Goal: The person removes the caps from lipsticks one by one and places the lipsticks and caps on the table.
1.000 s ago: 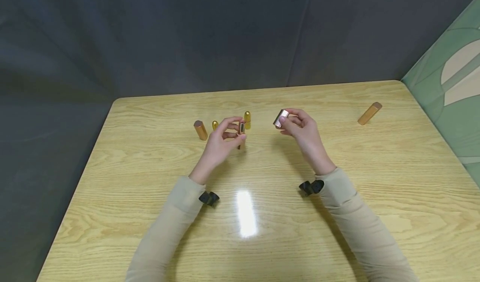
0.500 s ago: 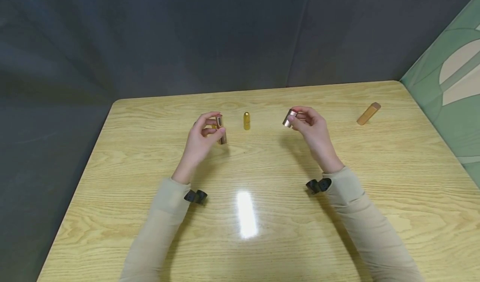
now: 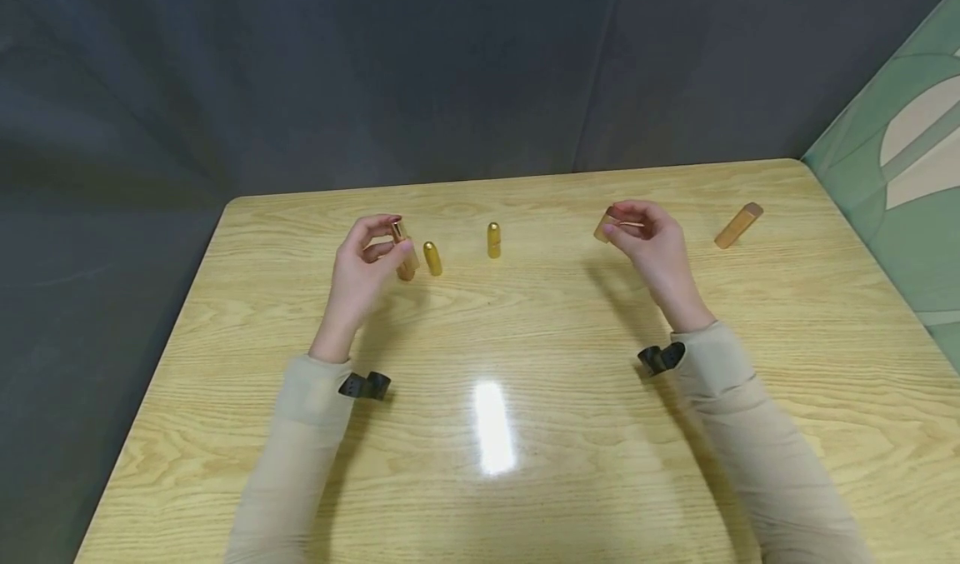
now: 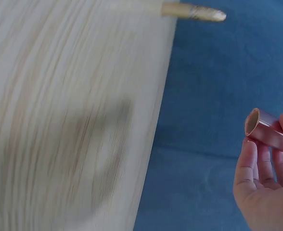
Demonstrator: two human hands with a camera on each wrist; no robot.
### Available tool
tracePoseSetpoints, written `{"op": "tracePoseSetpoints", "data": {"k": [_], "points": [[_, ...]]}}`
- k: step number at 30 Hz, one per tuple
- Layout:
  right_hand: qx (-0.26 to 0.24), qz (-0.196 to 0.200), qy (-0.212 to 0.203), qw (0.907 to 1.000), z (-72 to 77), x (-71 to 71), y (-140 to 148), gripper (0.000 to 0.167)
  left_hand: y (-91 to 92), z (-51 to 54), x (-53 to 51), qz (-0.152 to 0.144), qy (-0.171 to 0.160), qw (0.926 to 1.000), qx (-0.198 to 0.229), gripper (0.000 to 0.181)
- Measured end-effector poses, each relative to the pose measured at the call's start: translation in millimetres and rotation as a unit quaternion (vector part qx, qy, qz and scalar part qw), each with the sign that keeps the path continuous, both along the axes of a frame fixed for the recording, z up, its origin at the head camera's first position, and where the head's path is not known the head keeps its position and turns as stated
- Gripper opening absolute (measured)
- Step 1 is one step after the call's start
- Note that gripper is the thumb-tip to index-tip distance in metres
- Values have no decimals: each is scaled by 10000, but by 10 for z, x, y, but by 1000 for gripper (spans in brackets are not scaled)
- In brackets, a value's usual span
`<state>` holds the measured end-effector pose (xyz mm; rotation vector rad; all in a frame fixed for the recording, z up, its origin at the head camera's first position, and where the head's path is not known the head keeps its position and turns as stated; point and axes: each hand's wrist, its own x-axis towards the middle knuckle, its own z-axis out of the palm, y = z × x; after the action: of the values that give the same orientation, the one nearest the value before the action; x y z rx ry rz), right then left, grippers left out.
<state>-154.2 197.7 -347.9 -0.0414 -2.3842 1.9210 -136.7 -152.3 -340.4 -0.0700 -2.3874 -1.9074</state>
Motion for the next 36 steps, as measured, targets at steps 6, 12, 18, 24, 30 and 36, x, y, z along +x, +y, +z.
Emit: {"op": "tracePoseSetpoints", "data": {"k": [6,12,18,24,30,36], "points": [[1050,-99,84,9944,-4,-42,136,30,-150,1,3,358,-14,9994,-36,41],[1400,-39,-89,9901,-24,-82,297,35,-320,-46,17,664,93,9977,25,37],[1511,77,-326,9880,-65,-102,445,38,-444,-102,36,956,-67,9954,-85,39],[1377,123,-466,9893,-89,-106,530,35,-522,-161,15,1003,-340,9941,-230,42],[1619,87,-566,9851,-114,-112,597,40,-568,-223,-12,961,-537,9930,-419,44],[1748,106,-708,9820,-152,-131,675,42,-603,-273,-36,875,-706,9920,-582,44]]}}
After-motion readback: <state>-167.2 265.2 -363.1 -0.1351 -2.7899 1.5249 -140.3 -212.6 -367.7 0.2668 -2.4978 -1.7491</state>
